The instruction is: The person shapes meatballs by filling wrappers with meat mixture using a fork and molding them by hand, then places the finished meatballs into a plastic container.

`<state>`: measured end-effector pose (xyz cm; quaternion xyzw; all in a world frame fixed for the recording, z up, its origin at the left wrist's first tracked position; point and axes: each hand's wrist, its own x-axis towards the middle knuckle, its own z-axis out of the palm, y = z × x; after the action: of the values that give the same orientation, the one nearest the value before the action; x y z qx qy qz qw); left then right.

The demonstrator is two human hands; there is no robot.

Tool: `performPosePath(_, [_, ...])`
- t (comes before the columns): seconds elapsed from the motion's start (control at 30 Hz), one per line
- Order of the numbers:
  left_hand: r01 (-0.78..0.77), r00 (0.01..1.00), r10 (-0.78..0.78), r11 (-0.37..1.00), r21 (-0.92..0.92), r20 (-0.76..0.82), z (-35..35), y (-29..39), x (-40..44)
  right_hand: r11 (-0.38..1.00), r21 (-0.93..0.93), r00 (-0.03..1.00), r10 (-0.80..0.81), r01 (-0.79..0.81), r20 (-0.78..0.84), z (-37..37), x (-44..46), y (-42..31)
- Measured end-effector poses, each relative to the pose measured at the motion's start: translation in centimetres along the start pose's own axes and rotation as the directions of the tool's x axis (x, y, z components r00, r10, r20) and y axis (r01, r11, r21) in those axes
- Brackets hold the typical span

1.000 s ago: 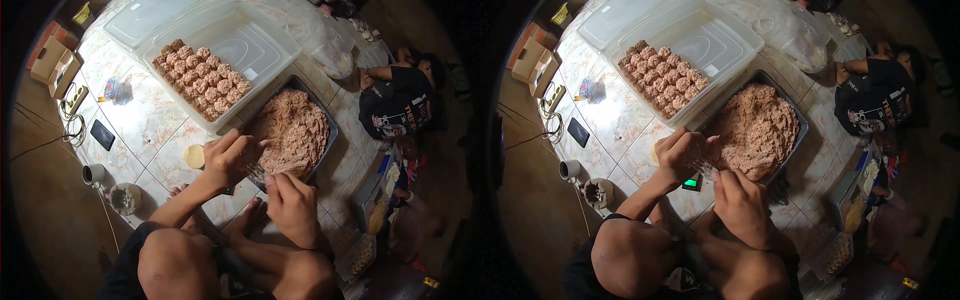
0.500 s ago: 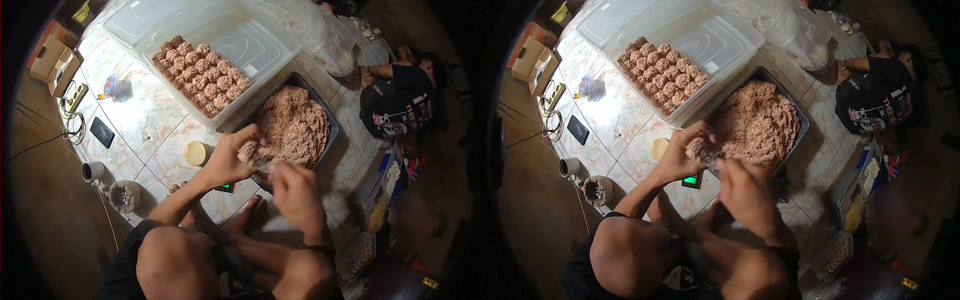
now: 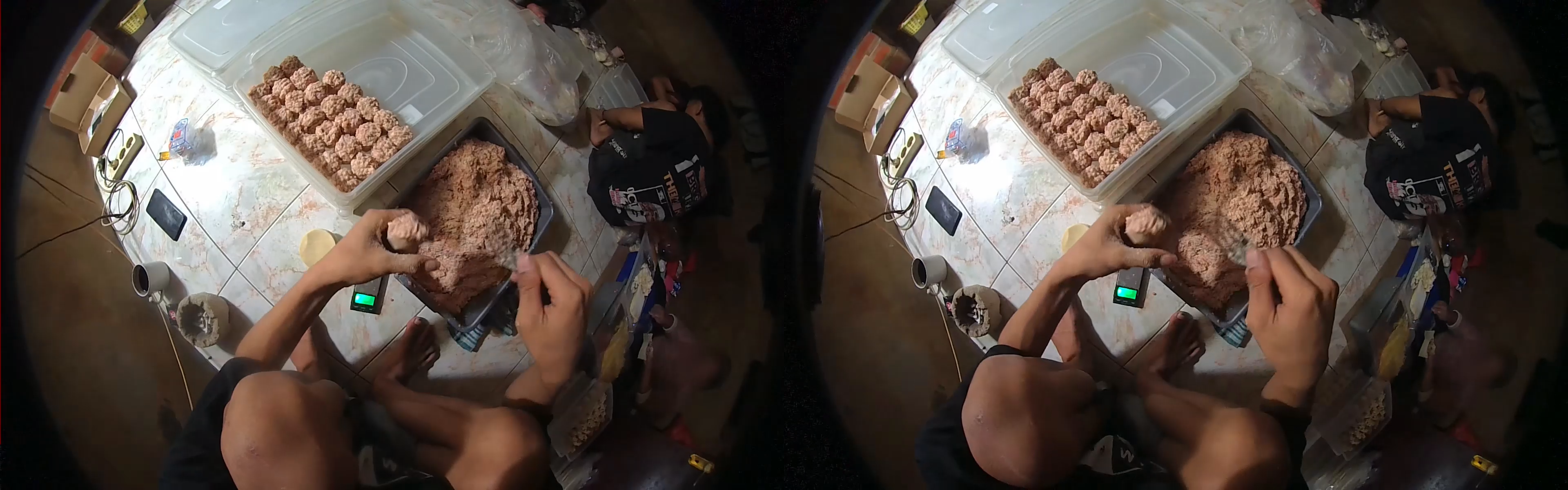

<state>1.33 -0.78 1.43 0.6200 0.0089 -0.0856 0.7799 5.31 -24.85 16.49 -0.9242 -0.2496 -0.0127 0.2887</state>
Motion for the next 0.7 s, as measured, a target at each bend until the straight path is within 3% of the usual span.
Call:
performPosePath(0.03, [0.028, 0.998, -0.027, 1.0, -0.013, 0.059, -0.2, 0.0, -0.1, 0.995, -0.044, 0.995, -0.085, 0.087, 0.048, -0.1, 0.0, -0.2])
performPosePath(0.1, [0.064, 0.967, -0.035, 0.992, -0.108, 0.252, -0.7, 0.4, -0.3, 0.976, 0.055, 0.966, -0.215, 0.209, 0.146, 1.3, -0.2, -0.1])
performPosePath(0.17, [-0.003, 0.936, 0.021, 0.999, -0.051, 0.351, -0.3, 2.0, -0.6, 0.957, 0.079, 0.935, -0.29, 0.28, 0.205, 3.6, -0.2, 0.4])
performPosePath(0.3, [-0.119, 0.924, 0.083, 0.99, 0.074, 0.373, -0.5, 1.7, -0.7, 0.977, 0.097, 0.977, -0.196, 0.188, 0.084, 3.1, -0.7, 0.1])
performPosePath(0.43, [-0.125, 0.905, -0.019, 0.943, 0.309, 0.424, -0.8, 2.1, -0.6, 0.978, 0.138, 0.942, -0.188, 0.154, 0.276, 4.8, -0.6, 0.5])
performPosePath(0.53, [-0.061, 0.996, 0.035, 0.929, 0.364, 0.079, 0.4, 2.1, -0.8, 0.997, 0.065, 0.989, -0.053, 0.045, 0.139, 1.7, -0.7, 0.0])
performPosePath(0.67, [-0.153, 0.986, 0.128, 0.952, 0.266, 0.109, 0.5, 0.9, -1.2, 0.986, 0.061, 0.985, 0.158, -0.154, -0.075, 0.2, -0.4, -0.2])
performPosePath(0.7, [-0.085, 0.996, 0.072, 0.937, 0.338, 0.053, 0.4, 1.5, -1.4, 0.977, 0.047, 0.978, 0.208, -0.207, -0.014, 0.8, -0.7, -0.3])
